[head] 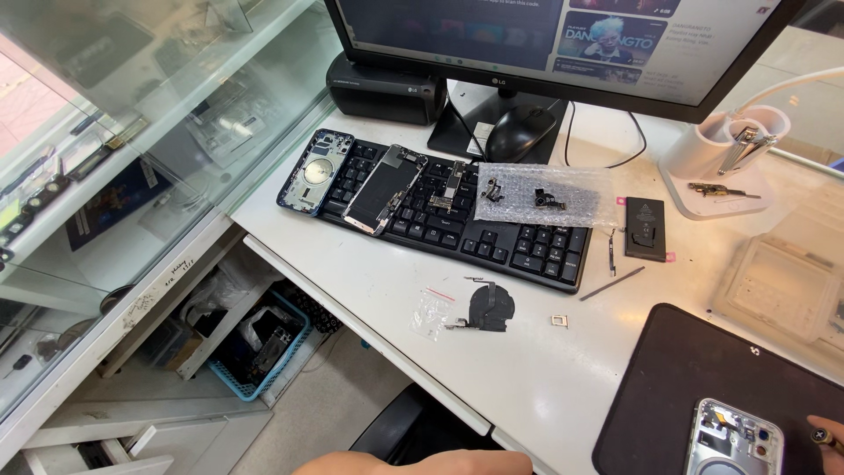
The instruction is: The person disassembles a smartphone, removes the wireless charging coil, and reattaches it using a screwdriver and tweezers. The person handles the phone chassis, charging coil, and various small components on a workbench.
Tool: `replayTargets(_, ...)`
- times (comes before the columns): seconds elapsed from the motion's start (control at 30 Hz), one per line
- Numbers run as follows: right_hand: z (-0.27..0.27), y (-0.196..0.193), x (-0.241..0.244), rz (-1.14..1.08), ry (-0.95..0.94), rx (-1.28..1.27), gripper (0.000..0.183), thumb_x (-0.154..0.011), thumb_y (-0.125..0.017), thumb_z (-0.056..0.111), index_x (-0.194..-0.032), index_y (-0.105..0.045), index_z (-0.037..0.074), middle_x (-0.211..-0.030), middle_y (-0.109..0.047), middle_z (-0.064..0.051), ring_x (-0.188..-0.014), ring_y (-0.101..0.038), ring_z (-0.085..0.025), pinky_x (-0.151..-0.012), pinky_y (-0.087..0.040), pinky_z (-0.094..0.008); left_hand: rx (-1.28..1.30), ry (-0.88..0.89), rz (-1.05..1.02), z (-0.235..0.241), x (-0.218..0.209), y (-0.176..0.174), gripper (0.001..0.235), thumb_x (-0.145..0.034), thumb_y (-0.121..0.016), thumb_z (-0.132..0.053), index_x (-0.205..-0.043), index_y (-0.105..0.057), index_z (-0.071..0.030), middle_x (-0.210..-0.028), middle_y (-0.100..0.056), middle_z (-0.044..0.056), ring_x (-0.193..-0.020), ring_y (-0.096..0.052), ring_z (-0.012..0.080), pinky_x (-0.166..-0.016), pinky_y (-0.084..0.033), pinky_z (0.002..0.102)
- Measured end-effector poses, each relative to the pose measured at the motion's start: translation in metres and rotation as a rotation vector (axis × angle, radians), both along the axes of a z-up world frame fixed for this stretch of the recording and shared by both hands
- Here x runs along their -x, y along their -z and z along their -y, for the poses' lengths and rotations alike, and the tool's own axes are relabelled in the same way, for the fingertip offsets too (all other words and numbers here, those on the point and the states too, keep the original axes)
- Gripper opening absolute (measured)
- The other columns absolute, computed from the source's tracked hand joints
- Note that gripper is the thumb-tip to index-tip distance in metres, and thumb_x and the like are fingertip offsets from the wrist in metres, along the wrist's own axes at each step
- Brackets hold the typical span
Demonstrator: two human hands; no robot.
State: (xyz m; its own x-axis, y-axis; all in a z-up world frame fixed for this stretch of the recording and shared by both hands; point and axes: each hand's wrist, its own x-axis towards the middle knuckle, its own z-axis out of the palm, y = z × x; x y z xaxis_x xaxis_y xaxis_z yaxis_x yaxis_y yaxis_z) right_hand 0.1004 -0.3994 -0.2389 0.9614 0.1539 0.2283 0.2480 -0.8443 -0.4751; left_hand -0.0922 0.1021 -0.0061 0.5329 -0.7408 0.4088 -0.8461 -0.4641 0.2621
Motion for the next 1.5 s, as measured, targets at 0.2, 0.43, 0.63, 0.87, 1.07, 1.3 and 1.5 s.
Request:
replayTargets(0.2,-0.002,-0.004,0.006,0.008,0.013,-0.032,0.019,-0.099,-0.072,0.004,-0.117,-0.071,0.010,-0.069,-0.065,-0.004,-0.056,-0.056,-0.011,-0.058,-0.048,-0.023,-0.013,-0.039,0.036,0.006,-0.007,-0.012,0.026,-0.094,-0.064,-0.010,-0.117,-0.070,0.001,-0.098,-0.063,0.008,-0.092,-0.065,0.0220,-0.072,-0.051,0.031)
replayTargets(0.43,0.017,-0.004,-0.004,-0.115,-0.030,0.034,0.023,-0.097,-0.074,0.006,-0.118,-0.071,0.012,-0.067,-0.067,-0.004,-0.054,-0.057,-0.011,-0.056,-0.049,-0.024,-0.061,-0.295,0.131,-0.007,-0.017,-0.052,0.028,-0.093,-0.064,-0.011,-0.118,-0.072,0.001,-0.100,-0.065,0.008,-0.093,-0.066,0.0228,-0.071,-0.051,0.032)
replayTargets(0.63,0.020,-0.011,0.022,0.085,-0.022,-0.009,0.029,-0.091,-0.075,0.002,-0.119,-0.075,0.012,-0.066,-0.059,0.000,-0.057,-0.051,-0.010,-0.060,-0.044,-0.023,-0.180,-0.720,-0.027,-0.038,-0.040,-0.079,0.029,-0.080,-0.066,-0.003,-0.108,-0.070,0.002,-0.105,-0.066,0.012,-0.100,-0.062,0.0266,-0.087,-0.051,0.038)
replayTargets(0.87,0.014,-0.018,0.037,0.087,0.020,-0.080,0.033,-0.088,-0.075,-0.003,-0.118,-0.078,0.011,-0.068,-0.055,0.000,-0.058,-0.047,-0.009,-0.061,-0.041,-0.023,-0.240,-0.763,-0.163,-0.042,-0.063,-0.069,0.031,-0.076,-0.075,-0.008,-0.103,-0.066,0.001,-0.098,-0.064,0.014,-0.096,-0.060,0.0296,-0.084,-0.048,0.042)
replayTargets(1.07,0.018,-0.013,0.038,0.085,0.036,-0.052,0.033,-0.087,-0.074,-0.005,-0.116,-0.078,0.011,-0.067,-0.054,-0.001,-0.054,-0.045,-0.010,-0.057,-0.040,-0.023,-0.190,-0.717,-0.260,-0.049,-0.071,-0.060,0.027,-0.075,-0.076,-0.006,-0.100,-0.066,-0.001,-0.098,-0.065,0.012,-0.096,-0.061,0.0296,-0.086,-0.048,0.042)
replayTargets(1.3,0.014,-0.019,0.037,0.093,0.022,-0.010,0.032,-0.088,-0.073,-0.004,-0.116,-0.077,0.010,-0.068,-0.056,-0.001,-0.055,-0.046,-0.009,-0.057,-0.040,-0.023,-0.113,-0.714,-0.325,-0.055,-0.072,-0.059,0.023,-0.076,-0.075,-0.007,-0.095,-0.063,-0.001,-0.094,-0.064,0.011,-0.090,-0.061,0.0305,-0.082,-0.047,0.043)
replayTargets(1.5,-0.001,-0.038,0.045,0.062,0.067,-0.082,0.033,-0.089,-0.071,-0.010,-0.118,-0.077,0.006,-0.071,-0.054,-0.004,-0.056,-0.046,-0.010,-0.057,-0.040,-0.023,-0.166,-0.704,-0.229,-0.052,-0.072,-0.049,0.010,-0.082,-0.073,-0.008,-0.083,-0.065,-0.003,-0.089,-0.063,0.009,-0.083,-0.060,0.0285,-0.079,-0.049,0.041)
